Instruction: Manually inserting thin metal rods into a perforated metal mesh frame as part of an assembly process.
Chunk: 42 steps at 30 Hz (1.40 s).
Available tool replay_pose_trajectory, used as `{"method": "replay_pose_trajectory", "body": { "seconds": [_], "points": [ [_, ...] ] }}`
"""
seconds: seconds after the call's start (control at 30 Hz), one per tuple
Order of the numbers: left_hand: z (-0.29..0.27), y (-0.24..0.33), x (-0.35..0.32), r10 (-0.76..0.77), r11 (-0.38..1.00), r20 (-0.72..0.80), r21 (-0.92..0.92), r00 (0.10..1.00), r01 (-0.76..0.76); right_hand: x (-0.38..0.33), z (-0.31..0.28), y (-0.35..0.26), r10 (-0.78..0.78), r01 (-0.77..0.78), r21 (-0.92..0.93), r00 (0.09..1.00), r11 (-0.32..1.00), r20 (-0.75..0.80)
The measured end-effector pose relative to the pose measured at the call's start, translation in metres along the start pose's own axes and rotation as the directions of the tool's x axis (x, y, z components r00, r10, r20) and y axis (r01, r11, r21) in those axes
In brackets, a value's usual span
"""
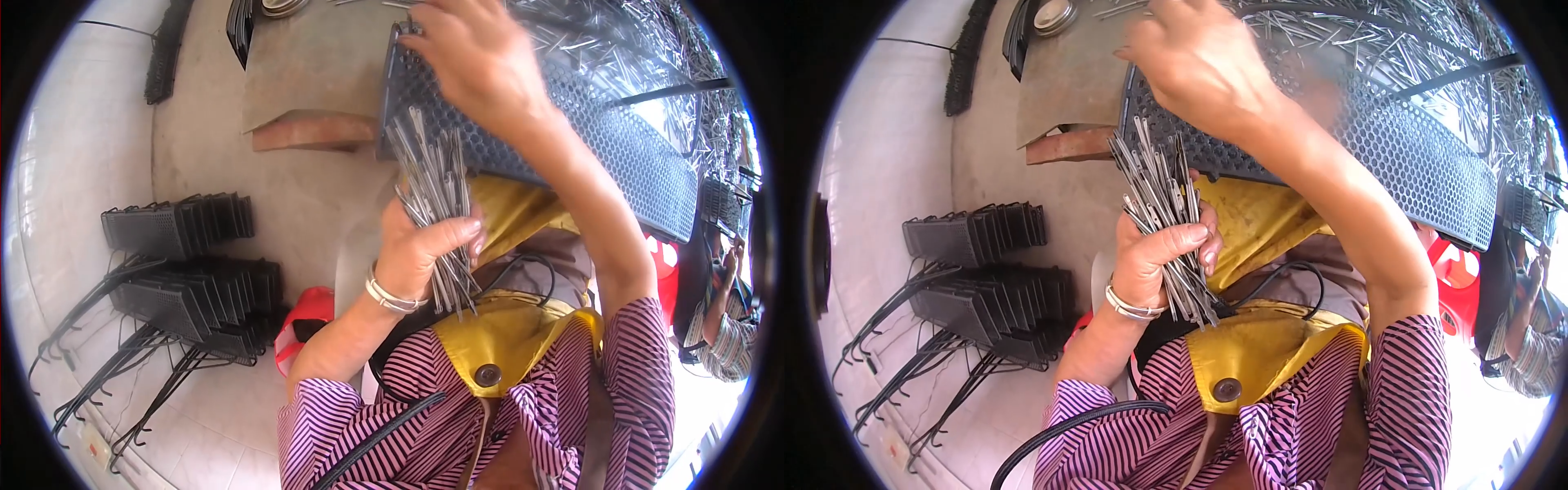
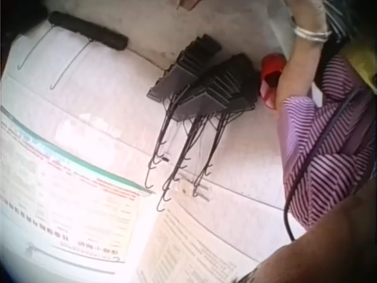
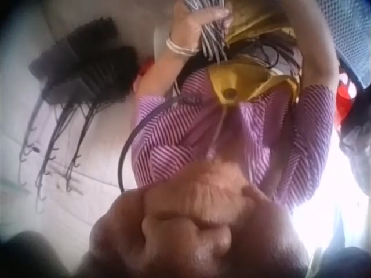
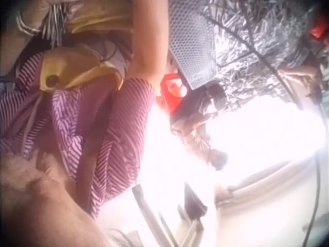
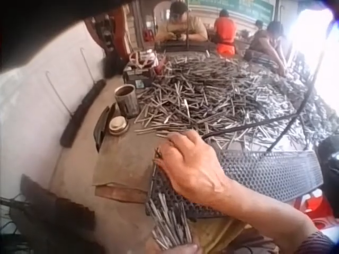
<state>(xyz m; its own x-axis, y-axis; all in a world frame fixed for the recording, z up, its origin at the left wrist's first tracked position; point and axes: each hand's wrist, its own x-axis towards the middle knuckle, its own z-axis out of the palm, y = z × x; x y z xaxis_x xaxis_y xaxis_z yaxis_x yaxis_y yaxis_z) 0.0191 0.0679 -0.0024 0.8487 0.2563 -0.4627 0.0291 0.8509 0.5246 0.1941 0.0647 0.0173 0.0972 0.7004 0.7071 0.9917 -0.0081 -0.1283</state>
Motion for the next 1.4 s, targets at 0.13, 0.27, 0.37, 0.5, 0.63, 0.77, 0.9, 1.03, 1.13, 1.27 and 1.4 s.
{"method": "replay_pose_trajectory", "body": {
  "seconds": [0.13,0.27,0.37,0.5,0.63,0.77,0.9,1.03,1.13,1.27,1.4],
  "points": [
    [-0.004,0.000,-0.001,0.010,1.000,0.040,-0.010,0.999,-0.009,-0.029,-0.030,-0.023,0.410,-0.437,0.335,0.899,0.835,0.152],
    [0.000,-0.004,-0.001,0.052,0.992,0.068,0.109,0.996,-0.059,-0.038,-0.055,-0.031,0.455,-0.925,0.371,0.368,0.086,0.811],
    [0.001,-0.007,0.001,0.057,0.986,0.078,0.151,0.995,-0.068,-0.048,-0.057,-0.030,0.514,-0.912,0.381,0.403,0.153,0.757],
    [0.002,-0.009,0.003,0.034,0.988,0.072,0.149,0.997,-0.045,-0.056,-0.064,-0.021,0.624,-0.912,0.409,0.343,0.040,0.702],
    [0.001,-0.009,0.001,-0.021,0.981,0.054,0.196,0.998,0.010,-0.061,-0.069,-0.020,0.601,-0.865,0.494,0.347,-0.092,0.720],
    [-0.002,-0.006,0.004,-0.025,0.983,0.078,0.185,0.997,0.010,-0.060,-0.068,-0.020,0.585,-0.839,0.525,0.354,-0.147,0.730],
    [-0.001,-0.004,0.004,-0.026,0.978,0.091,0.208,0.995,0.006,-0.062,-0.066,-0.014,0.510,-0.830,0.508,0.342,-0.230,0.789],
    [0.001,-0.006,0.003,-0.043,0.978,0.056,0.209,0.998,0.030,-0.062,-0.071,-0.011,0.492,-0.884,0.445,0.325,-0.146,0.808],
    [0.001,-0.010,0.001,-0.048,0.982,0.021,0.184,0.999,0.043,-0.056,-0.076,-0.010,0.627,-0.901,0.434,0.339,0.003,0.701],
    [-0.001,-0.008,0.001,-0.080,0.986,0.025,0.149,0.996,0.076,-0.057,-0.075,0.015,0.787,-0.832,0.541,0.248,-0.126,0.565],
    [-0.001,-0.010,0.003,-0.065,0.991,0.079,0.123,0.995,0.055,-0.078,-0.053,0.035,0.895,-0.755,0.656,0.298,0.010,0.330]
  ]
}}
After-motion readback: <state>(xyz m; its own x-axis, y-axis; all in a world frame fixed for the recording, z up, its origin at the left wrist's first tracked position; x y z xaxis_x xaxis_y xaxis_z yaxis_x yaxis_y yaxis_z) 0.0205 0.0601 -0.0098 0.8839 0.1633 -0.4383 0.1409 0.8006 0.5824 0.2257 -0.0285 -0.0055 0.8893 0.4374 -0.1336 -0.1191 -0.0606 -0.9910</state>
